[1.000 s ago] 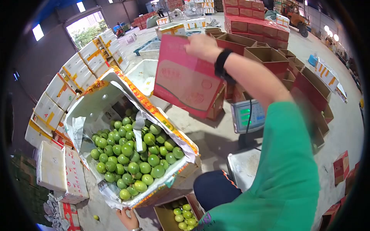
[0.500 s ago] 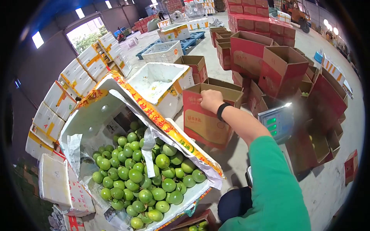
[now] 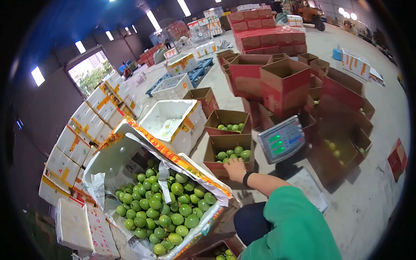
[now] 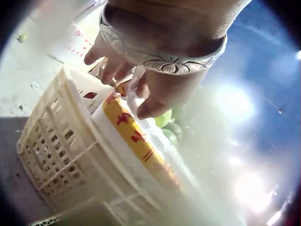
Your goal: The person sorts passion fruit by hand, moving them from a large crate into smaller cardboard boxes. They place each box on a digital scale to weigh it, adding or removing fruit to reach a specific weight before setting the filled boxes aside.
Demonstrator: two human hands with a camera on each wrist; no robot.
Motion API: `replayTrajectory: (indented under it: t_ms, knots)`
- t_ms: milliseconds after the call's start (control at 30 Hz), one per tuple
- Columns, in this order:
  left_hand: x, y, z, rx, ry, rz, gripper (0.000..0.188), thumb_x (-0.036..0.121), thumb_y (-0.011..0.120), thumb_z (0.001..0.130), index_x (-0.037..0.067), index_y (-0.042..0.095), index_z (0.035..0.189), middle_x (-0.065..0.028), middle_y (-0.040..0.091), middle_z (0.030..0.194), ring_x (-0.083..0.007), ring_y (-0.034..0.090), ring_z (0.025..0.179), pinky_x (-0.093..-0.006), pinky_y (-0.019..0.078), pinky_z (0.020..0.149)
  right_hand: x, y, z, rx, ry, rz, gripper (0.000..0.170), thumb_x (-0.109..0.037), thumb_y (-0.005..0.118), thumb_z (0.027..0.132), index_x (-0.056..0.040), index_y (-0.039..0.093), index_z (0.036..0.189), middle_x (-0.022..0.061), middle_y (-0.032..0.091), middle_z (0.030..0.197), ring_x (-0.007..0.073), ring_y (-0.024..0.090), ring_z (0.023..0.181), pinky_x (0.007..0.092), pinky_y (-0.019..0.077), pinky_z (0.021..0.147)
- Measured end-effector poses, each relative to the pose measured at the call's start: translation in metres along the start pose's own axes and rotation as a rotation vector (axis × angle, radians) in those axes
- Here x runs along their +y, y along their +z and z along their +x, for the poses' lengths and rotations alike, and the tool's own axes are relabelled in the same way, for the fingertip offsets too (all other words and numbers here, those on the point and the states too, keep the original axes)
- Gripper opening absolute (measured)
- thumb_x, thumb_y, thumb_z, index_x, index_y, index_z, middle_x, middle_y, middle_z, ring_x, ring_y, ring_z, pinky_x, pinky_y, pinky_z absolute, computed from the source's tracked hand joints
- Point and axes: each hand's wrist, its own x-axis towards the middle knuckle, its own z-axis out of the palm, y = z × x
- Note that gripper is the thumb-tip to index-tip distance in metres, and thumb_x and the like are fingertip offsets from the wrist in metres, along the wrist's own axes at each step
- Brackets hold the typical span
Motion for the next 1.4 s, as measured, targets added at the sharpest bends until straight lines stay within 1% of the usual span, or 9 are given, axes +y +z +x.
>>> replayTrajectory:
  t_ms: [167, 233, 500, 867, 1000, 1033, 1067, 1167, 1400]
  knots:
    - [-0.051, 0.023, -0.007, 0.174, 0.164, -0.233, 0.041, 0.024, 0.069, 0.079, 0.000, 0.057, 0.110, -0.0262, 0.056, 0.115, -0.0321, 0.054, 0.111, -0.0446, 0.0393, 0.096, 0.022, -0.093, -0.078, -0.095, -0.077, 0.218, 0.030, -0.030, 0.063, 0.078, -0.0097, 0.059, 0.100, 0.0171, 0.056, 0.105, 0.0351, 0.055, 0.101, 0.0518, 0.0394, 0.083]
    - [-0.012, -0.002, -0.035, 0.317, 0.271, -0.353, 0.032, 0.008, 0.064, 0.077, -0.002, 0.054, 0.106, -0.0251, 0.043, 0.123, -0.0397, 0.044, 0.116, -0.0447, 0.0350, 0.099, 0.044, -0.113, -0.115, -0.030, -0.079, 0.298, 0.023, -0.027, 0.061, 0.078, -0.0090, 0.060, 0.092, 0.0161, 0.059, 0.096, 0.0353, 0.058, 0.094, 0.0510, 0.0450, 0.076]
    - [0.017, -0.063, -0.129, 0.303, 0.338, -0.386, 0.038, 0.009, 0.062, 0.078, 0.000, 0.051, 0.113, -0.0234, 0.043, 0.129, -0.0372, 0.037, 0.127, -0.0440, 0.0307, 0.104, 0.101, -0.174, -0.263, 0.187, 0.014, 0.515, 0.017, -0.017, 0.063, 0.079, -0.0064, 0.063, 0.092, 0.0144, 0.058, 0.089, 0.0344, 0.060, 0.082, 0.0423, 0.0486, 0.072]
    - [-0.076, -0.098, -0.209, 0.460, 0.070, -0.193, 0.039, 0.007, 0.063, 0.079, 0.000, 0.053, 0.115, -0.0201, 0.051, 0.123, -0.0326, 0.048, 0.117, -0.0411, 0.0382, 0.101, 0.086, -0.174, -0.306, 0.203, -0.120, 0.580, 0.012, -0.011, 0.061, 0.081, -0.0018, 0.065, 0.088, 0.0156, 0.063, 0.084, 0.0296, 0.062, 0.079, 0.0356, 0.0496, 0.068]
    - [-0.099, -0.085, -0.273, 0.602, -0.139, -0.212, 0.036, 0.012, 0.065, 0.077, 0.003, 0.058, 0.110, -0.0178, 0.058, 0.109, -0.0331, 0.054, 0.106, -0.0397, 0.0422, 0.094, 0.072, -0.193, -0.251, -0.006, -0.198, 0.372, 0.018, -0.014, 0.056, 0.088, 0.0005, 0.063, 0.096, 0.0148, 0.065, 0.093, 0.0251, 0.062, 0.090, 0.0322, 0.0474, 0.081]
    - [-0.115, -0.068, -0.301, 0.589, -0.248, -0.148, 0.036, 0.013, 0.066, 0.076, 0.002, 0.057, 0.110, -0.0197, 0.057, 0.110, -0.0351, 0.053, 0.106, -0.0416, 0.0423, 0.093, 0.049, -0.204, -0.223, -0.082, -0.179, 0.795, 0.018, -0.012, 0.053, 0.091, -0.0002, 0.063, 0.101, 0.0101, 0.064, 0.096, 0.0200, 0.060, 0.092, 0.0297, 0.0465, 0.083]
    - [-0.128, -0.052, -0.326, 0.566, -0.356, -0.082, 0.037, 0.015, 0.066, 0.075, 0.002, 0.057, 0.109, -0.0216, 0.057, 0.111, -0.0371, 0.053, 0.106, -0.0434, 0.0423, 0.093, 0.022, -0.224, -0.193, 0.063, -0.550, 0.614, 0.020, -0.012, 0.050, 0.094, 0.0003, 0.061, 0.107, 0.0060, 0.062, 0.100, 0.0163, 0.058, 0.095, 0.0286, 0.0451, 0.086]
    - [-0.150, -0.004, -0.406, 0.514, -0.722, 0.082, 0.050, 0.024, 0.071, 0.072, 0.002, 0.051, 0.112, -0.0219, 0.052, 0.117, -0.0400, 0.050, 0.108, -0.0467, 0.0398, 0.095, -0.055, -0.205, -0.096, -0.125, -0.884, 0.929, 0.024, -0.015, 0.049, 0.097, -0.0013, 0.057, 0.114, 0.0058, 0.059, 0.108, 0.0131, 0.052, 0.104, 0.0260, 0.0421, 0.089]
    - [-0.197, -0.009, -0.556, 0.646, -1.167, 0.479, 0.073, 0.028, 0.080, 0.064, 0.002, 0.047, 0.124, -0.0199, 0.046, 0.129, -0.0363, 0.044, 0.119, -0.0490, 0.0357, 0.099, -0.307, -0.177, -0.192, -0.580, -1.425, 0.443, 0.016, 0.000, 0.054, 0.088, 0.0002, 0.057, 0.104, 0.0104, 0.056, 0.096, 0.0187, 0.054, 0.091, 0.0272, 0.0433, 0.080]
